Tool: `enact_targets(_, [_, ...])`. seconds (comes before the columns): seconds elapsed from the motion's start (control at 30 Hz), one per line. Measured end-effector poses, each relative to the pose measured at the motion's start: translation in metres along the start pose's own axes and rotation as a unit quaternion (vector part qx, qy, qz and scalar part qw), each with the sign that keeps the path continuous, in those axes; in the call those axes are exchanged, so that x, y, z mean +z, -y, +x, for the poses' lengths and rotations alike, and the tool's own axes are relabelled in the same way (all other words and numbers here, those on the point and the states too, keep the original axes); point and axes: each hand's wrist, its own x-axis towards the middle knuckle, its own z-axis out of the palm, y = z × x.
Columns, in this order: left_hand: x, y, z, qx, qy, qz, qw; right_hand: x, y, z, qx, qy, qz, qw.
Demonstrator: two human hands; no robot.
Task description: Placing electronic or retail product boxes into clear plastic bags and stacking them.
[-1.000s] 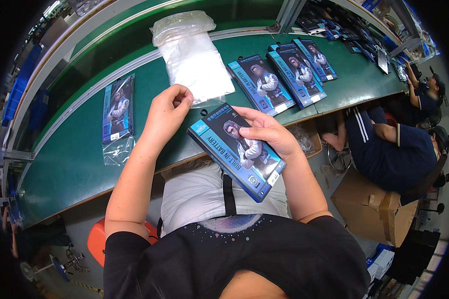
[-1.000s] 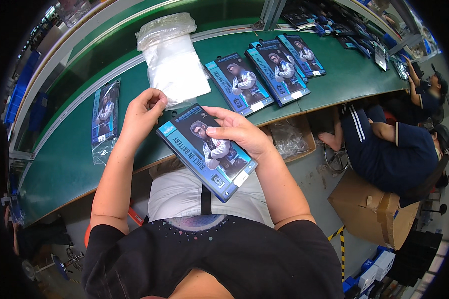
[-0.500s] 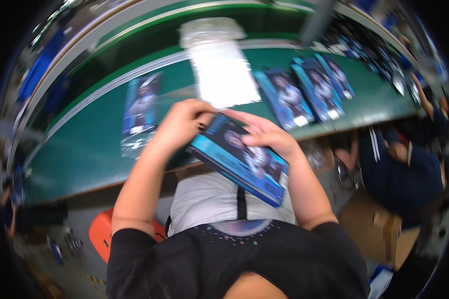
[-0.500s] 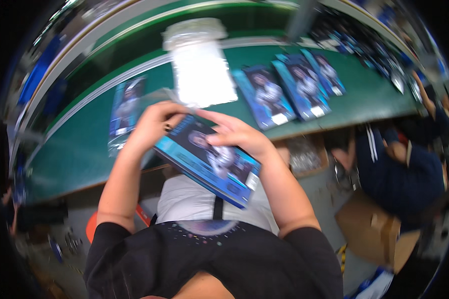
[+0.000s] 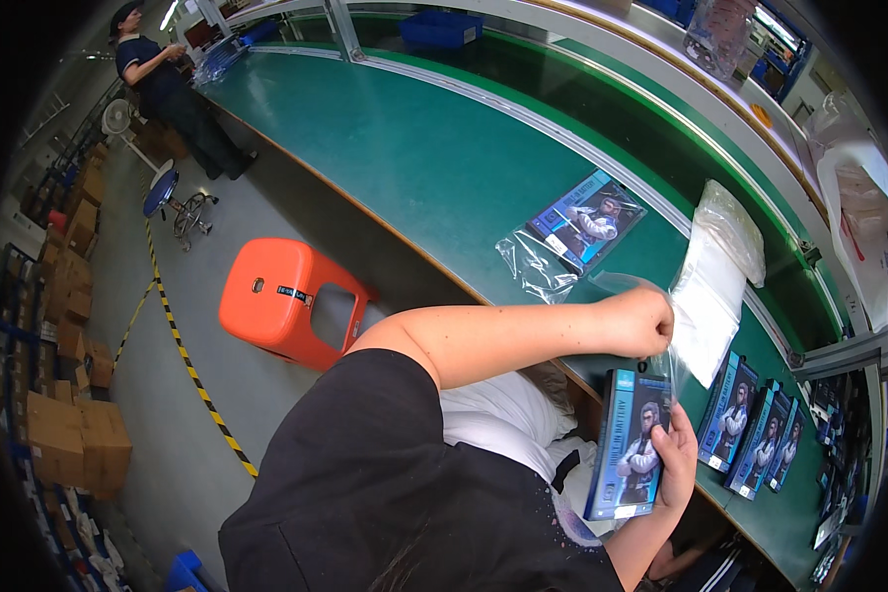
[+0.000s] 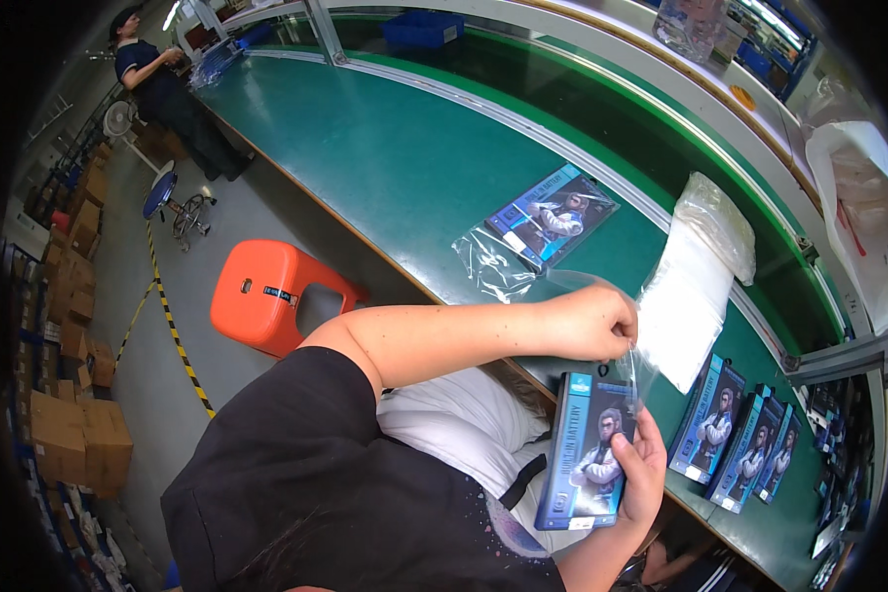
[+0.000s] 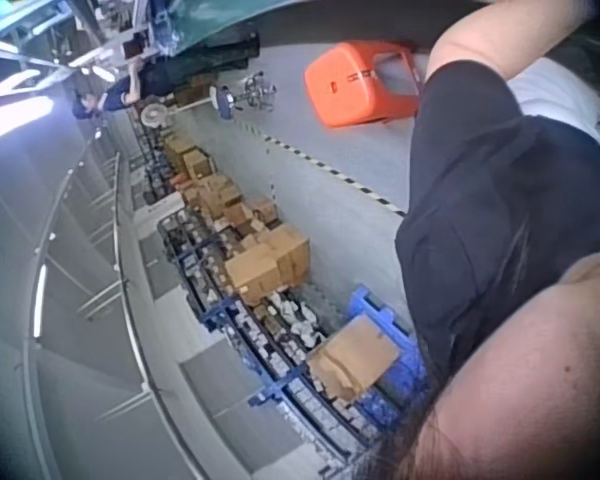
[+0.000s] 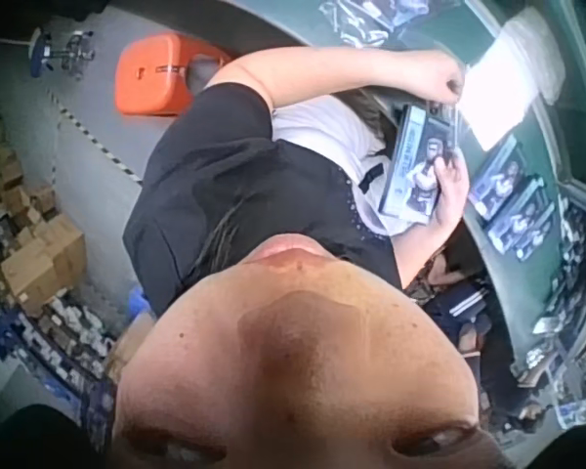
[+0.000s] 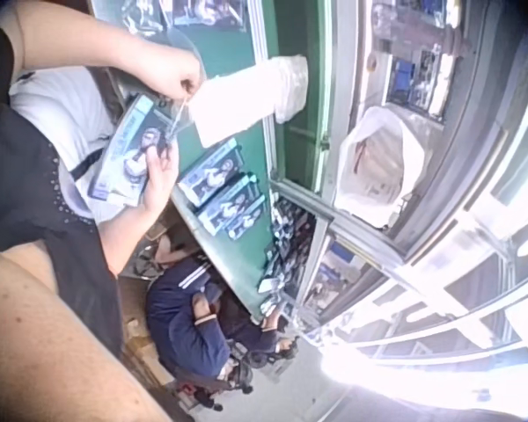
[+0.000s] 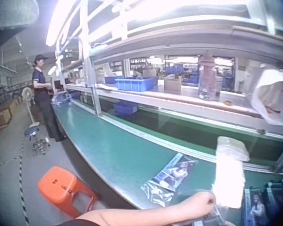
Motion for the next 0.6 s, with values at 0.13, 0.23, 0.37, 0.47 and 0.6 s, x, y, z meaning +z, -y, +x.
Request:
enact_targets(0.13, [0.009, 0.011, 0.001, 0.106, -0.027, 0.131, 0.985, 0.013, 0.006, 0.000, -0.049, -0.028, -0.076, 0.996])
enact_targets(0.23, [0.003, 0.012, 0.005, 0.104, -0.026, 0.189, 0.976, 0.014, 0.001, 0.002, -0.121, -0.090, -0.098, 0.984])
enact_targets(0.37, [-0.010, -0.003, 0.003, 0.088, 0.035, 0.217, 0.971, 0.015, -0.008, -0.002, -0.176, -0.128, -0.114, 0.969])
enact_targets(0.47, [-0.012, -0.010, 0.002, 0.097, 0.063, 0.221, 0.968, 0.023, -0.013, -0.006, -0.205, -0.147, -0.102, 0.962])
enact_targets(0.6, [-0.007, -0.023, -0.007, 0.142, 0.037, 0.224, 0.963, 0.028, -0.018, -0.011, -0.242, -0.192, -0.116, 0.944])
